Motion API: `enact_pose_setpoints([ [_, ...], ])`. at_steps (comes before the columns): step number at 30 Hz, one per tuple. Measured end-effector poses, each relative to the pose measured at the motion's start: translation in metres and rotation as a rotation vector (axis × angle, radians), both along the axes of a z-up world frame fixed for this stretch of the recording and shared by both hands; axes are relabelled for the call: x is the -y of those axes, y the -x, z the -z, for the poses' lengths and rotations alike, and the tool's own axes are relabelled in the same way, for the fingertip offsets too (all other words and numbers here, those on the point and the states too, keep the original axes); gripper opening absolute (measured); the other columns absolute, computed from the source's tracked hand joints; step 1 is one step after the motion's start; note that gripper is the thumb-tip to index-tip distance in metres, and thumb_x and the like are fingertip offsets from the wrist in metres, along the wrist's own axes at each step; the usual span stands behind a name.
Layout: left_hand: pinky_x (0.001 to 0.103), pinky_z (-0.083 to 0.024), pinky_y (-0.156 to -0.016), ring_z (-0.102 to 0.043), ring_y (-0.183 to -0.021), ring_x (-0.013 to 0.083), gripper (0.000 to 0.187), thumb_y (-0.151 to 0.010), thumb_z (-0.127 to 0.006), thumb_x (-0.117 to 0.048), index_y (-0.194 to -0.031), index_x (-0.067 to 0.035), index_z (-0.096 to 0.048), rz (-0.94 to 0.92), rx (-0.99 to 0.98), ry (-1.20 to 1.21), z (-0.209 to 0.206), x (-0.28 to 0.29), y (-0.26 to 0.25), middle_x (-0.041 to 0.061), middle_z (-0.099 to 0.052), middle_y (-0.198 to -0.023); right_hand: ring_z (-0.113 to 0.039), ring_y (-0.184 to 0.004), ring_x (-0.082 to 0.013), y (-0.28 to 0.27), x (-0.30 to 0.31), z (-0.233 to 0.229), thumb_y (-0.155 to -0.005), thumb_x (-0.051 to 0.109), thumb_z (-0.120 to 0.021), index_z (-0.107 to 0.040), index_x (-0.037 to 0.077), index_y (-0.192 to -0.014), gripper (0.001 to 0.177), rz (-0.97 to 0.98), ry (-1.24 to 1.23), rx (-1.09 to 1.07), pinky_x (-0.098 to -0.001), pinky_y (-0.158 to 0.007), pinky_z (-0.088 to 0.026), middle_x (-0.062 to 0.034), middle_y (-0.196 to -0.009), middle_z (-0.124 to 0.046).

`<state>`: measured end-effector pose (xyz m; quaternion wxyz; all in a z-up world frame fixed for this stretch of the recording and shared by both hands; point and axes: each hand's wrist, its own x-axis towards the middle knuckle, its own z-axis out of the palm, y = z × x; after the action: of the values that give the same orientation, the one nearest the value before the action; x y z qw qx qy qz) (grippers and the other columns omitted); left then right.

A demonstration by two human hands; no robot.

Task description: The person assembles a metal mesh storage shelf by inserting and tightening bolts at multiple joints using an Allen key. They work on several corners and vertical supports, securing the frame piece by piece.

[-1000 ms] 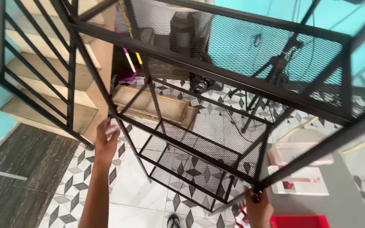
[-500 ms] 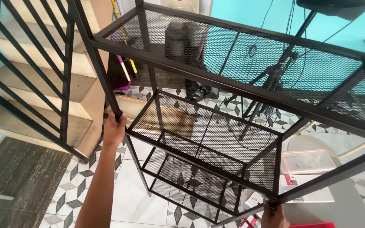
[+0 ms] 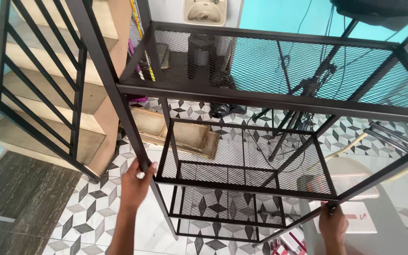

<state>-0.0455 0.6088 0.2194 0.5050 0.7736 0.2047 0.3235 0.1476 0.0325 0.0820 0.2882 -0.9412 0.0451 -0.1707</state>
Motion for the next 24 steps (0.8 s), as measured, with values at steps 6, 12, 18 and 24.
enact_pose_setpoints([
  [6, 0.032, -0.054, -0.072, -0.066, -0.073, 0.0150, 0.025, -0.090, -0.076, -0.024, -0.098, -0.001, -0.068, -0.036, -0.116, 0.080, -0.005, 0.052, 0.036, 0.006, -0.073, -0.076, -0.072, -0.087, -0.0412, -0.025, 0.004, -0.029, -0.103, 0.030, -0.067, -0.071, 0.006, -0.105, 0.025, 0.000, 0.044, -0.023, -0.0506, -0.083, -0.054, -0.0177, -0.083, -0.075],
  [12, 0.036, -0.060, -0.089, -0.073, -0.089, 0.0166, 0.024, -0.093, -0.071, -0.023, -0.104, -0.002, -0.068, -0.035, -0.134, 0.276, -0.003, 0.074, 0.059, 0.008, -0.076, -0.088, -0.070, -0.075, -0.0275, -0.009, 0.007, -0.026, -0.096, 0.020, -0.072, -0.062, -0.005, -0.134, 0.047, 0.068, -0.146, 0.081, -0.0412, -0.073, -0.053, -0.0190, -0.086, -0.076],
  [18, 0.037, -0.057, -0.094, -0.069, -0.110, 0.0204, 0.046, -0.086, -0.071, -0.010, -0.129, -0.004, -0.055, 0.004, -0.021, 0.245, -0.002, 0.079, 0.080, 0.011, -0.072, -0.113, -0.058, -0.051, -0.0123, 0.026, -0.025, 0.005, -0.108, 0.012, -0.051, -0.056, 0.002, -0.131, 0.026, -0.410, -0.962, 0.047, -0.0257, -0.045, -0.044, -0.0184, -0.102, -0.077],
  [24, 0.036, -0.059, -0.081, -0.062, -0.112, 0.0240, 0.039, -0.083, -0.067, 0.003, -0.121, -0.003, -0.060, -0.340, -0.005, 0.066, 0.001, 0.103, 0.104, 0.011, -0.065, -0.123, -0.061, -0.052, -0.0161, 0.084, -0.126, -0.010, -0.098, -0.001, -0.058, -0.072, 0.004, -0.125, 0.031, -0.458, -0.630, -0.213, -0.0302, -0.042, -0.047, -0.0224, -0.098, -0.079],
])
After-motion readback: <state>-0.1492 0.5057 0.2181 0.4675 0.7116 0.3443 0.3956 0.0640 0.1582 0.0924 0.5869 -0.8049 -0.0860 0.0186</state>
